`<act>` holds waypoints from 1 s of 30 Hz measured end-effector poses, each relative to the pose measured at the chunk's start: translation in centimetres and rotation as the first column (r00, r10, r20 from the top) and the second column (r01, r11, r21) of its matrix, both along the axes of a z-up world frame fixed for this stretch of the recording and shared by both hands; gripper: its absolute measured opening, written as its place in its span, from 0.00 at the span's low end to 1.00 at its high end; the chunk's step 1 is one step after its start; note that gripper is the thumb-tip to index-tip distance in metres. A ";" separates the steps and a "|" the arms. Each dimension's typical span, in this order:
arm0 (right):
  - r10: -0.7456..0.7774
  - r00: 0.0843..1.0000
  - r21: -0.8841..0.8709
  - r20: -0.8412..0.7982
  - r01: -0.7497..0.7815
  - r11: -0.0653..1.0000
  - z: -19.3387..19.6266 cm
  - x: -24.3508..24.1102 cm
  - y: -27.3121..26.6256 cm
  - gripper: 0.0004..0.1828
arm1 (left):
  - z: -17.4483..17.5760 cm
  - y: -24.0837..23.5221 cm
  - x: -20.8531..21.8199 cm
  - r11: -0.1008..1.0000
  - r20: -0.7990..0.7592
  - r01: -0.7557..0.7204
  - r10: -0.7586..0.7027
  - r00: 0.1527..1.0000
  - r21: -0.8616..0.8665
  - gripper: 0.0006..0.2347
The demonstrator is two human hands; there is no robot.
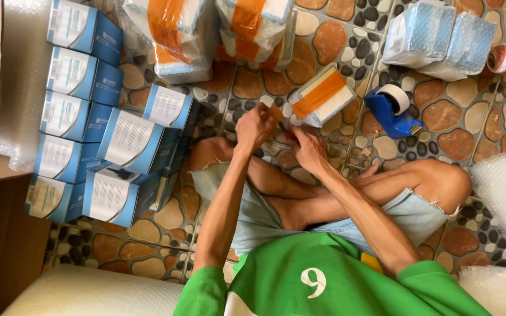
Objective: The person sits on the floor and wraps small blue boxes in bubble wrap. They use a blue tape dispenser to apply clear tape, then switch to a roll of orange tape to secure the packages. The person uses a red utility knife to cut the tape and places the finished packages aside.
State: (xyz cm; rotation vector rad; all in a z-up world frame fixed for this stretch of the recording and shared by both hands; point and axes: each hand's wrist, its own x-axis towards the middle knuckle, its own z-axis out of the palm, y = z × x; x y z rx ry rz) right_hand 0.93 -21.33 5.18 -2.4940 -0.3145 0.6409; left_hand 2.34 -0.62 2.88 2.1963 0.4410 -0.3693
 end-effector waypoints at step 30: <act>-0.183 0.967 0.262 0.178 0.133 0.956 -1.7 17.5 -1.9 0.54 | -5.3 0.4 -1.9 0.939 0.570 -0.333 0.322 0.755 -0.089 0.06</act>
